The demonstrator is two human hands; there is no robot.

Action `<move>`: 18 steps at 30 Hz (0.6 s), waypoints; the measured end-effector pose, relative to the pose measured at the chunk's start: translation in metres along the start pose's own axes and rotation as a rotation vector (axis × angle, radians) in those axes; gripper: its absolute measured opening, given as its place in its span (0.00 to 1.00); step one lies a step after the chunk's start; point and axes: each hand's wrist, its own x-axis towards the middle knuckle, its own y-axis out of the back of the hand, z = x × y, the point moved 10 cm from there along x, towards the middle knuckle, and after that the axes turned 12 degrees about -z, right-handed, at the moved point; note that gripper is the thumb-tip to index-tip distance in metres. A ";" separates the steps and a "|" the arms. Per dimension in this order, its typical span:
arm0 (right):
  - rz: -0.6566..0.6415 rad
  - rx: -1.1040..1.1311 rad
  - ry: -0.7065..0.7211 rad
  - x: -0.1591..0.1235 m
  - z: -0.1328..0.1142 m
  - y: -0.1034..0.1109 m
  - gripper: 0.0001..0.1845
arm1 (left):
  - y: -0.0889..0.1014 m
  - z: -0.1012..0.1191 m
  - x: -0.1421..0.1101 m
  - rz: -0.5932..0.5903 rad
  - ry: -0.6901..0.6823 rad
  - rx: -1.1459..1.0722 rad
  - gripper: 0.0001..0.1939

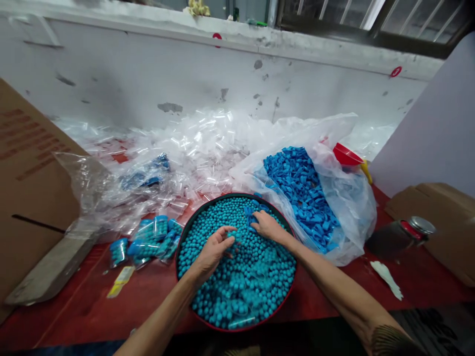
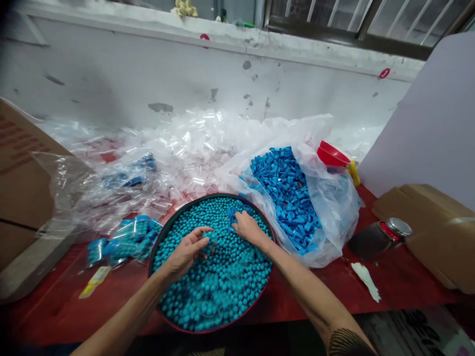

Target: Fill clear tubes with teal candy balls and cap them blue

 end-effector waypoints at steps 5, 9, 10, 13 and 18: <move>0.101 0.215 0.219 -0.014 -0.011 0.015 0.15 | 0.008 -0.003 -0.007 0.028 -0.024 -0.077 0.19; 0.217 0.280 0.006 -0.019 0.043 0.047 0.15 | 0.015 -0.003 -0.007 0.079 -0.059 -0.152 0.21; 0.224 0.268 -0.015 -0.017 0.048 0.053 0.15 | 0.018 -0.002 -0.007 0.091 -0.069 -0.164 0.21; 0.178 0.227 -0.003 -0.003 0.035 0.059 0.14 | 0.023 -0.001 -0.007 0.112 -0.093 -0.164 0.21; 0.036 0.157 -0.047 0.031 -0.007 0.039 0.15 | 0.030 -0.003 -0.009 0.166 -0.090 -0.136 0.21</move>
